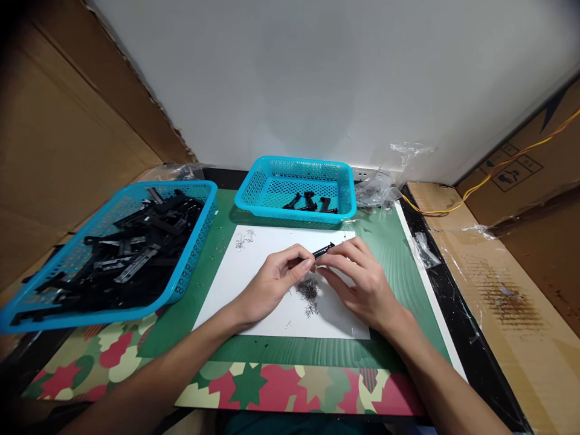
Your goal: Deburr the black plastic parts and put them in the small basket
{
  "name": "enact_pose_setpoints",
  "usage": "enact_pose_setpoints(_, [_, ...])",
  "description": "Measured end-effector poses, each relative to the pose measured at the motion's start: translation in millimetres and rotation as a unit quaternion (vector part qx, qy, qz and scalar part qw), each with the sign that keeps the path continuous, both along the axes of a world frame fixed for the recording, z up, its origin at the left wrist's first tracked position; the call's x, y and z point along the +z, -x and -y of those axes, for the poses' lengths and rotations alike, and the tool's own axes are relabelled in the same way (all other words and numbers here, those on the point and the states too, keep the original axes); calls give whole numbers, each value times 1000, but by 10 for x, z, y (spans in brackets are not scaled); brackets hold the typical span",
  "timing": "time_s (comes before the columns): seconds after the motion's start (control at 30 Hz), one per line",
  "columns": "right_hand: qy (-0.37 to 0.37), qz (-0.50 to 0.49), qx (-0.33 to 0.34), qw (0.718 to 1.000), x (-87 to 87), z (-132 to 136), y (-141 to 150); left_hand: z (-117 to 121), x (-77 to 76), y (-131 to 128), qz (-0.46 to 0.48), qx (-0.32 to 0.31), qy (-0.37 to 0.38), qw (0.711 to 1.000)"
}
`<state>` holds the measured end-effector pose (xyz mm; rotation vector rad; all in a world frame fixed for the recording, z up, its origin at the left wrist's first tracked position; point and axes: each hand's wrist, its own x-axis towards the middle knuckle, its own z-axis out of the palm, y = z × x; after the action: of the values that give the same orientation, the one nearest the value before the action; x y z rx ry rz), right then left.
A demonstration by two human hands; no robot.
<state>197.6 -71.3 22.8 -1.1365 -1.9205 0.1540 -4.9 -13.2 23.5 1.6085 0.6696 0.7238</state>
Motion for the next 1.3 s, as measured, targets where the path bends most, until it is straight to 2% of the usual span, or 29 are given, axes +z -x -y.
enact_pose_setpoints(0.13, [-87,76,-14,993,-59,11,-12,-5,15,-10,1,0,10,1000])
enact_pose_setpoints(0.27, [-123,103,-15,987,-128,28,-38,-13,5,-11,-2,-2,11,1000])
enact_pose_setpoints(0.43, [-107,109,-23,988,-112,26,-20,-15,-24,4,-28,7,-21,999])
enact_pose_setpoints(0.67, [-70,2,-61,996,-30,53,60,6,-54,13,-31,33,-107,993])
enact_pose_setpoints(0.8, [-83,24,-48,995,-50,77,68,39,-79,3,3,71,-99,993])
enact_pose_setpoints(1.1, [-95,74,-41,992,-87,109,29,22,-105,10,8,57,-117,991])
enact_pose_setpoints(1.3, [-40,27,-4,999,-61,87,9,17,-95,19,10,39,-115,993])
